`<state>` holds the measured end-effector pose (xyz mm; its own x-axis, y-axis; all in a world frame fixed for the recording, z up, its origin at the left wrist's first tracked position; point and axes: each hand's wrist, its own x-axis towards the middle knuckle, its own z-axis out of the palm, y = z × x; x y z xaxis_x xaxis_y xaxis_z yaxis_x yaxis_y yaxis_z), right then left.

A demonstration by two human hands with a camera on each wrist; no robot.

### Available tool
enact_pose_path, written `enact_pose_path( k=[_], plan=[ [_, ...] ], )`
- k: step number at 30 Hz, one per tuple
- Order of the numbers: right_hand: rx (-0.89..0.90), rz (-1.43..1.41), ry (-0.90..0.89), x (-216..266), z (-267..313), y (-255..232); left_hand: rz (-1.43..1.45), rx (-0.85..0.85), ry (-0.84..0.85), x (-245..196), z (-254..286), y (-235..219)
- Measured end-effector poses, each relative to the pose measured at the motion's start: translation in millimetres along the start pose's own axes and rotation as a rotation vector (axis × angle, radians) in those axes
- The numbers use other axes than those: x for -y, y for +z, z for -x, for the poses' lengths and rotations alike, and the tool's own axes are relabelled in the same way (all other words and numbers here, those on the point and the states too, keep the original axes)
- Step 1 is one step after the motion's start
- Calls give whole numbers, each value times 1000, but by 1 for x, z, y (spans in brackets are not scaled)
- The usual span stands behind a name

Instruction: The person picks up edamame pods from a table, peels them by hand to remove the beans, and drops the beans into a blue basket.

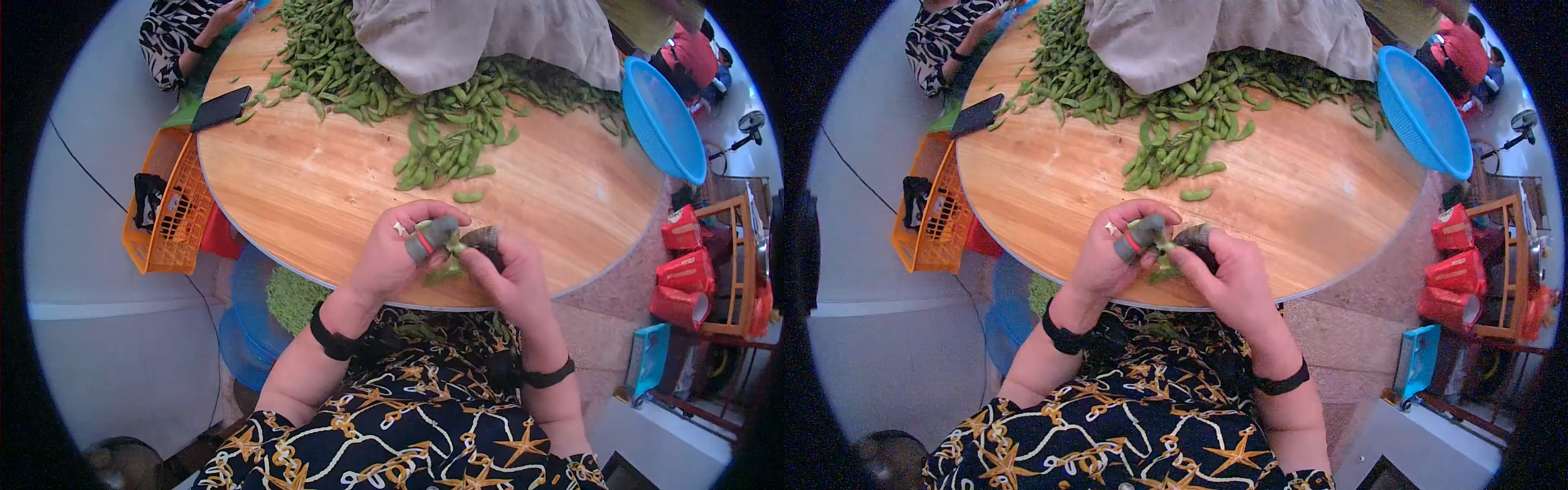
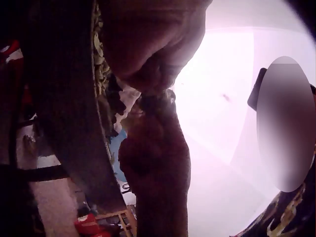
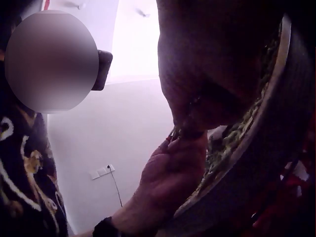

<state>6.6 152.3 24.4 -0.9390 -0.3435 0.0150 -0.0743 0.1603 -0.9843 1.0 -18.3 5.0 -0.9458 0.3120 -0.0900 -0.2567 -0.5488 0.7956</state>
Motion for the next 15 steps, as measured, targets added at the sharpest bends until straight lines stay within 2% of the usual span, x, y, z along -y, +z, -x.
enact_pose_path(
  k=[2, 4, 6, 7, 10, 12, 14, 15],
  plan=[
    [-12, -6, 19, 7, 2, 3, 47, 27, 75, 2, -1, -1],
    [-155, 171, -111, 6, 2, 5, 84, 69, 33, 1, -2, -3],
    [-180, 238, -181, 4, -1, 5, 119, 111, -10, 2, -2, -6],
    [-201, 309, -247, 2, -2, 6, 134, 71, -30, 5, -2, -9],
    [-145, 460, -212, 0, -3, 3, 116, -17, -26, 5, -3, -10],
    [-184, 544, -222, 7, -2, 7, 85, -68, -4, 6, -3, -5],
    [-227, 629, -231, 7, -1, 10, -370, -221, 58, 7, -2, 4],
    [-237, 700, -282, 2, -1, 11, -372, -218, 57, 5, -2, 7]
  ],
)
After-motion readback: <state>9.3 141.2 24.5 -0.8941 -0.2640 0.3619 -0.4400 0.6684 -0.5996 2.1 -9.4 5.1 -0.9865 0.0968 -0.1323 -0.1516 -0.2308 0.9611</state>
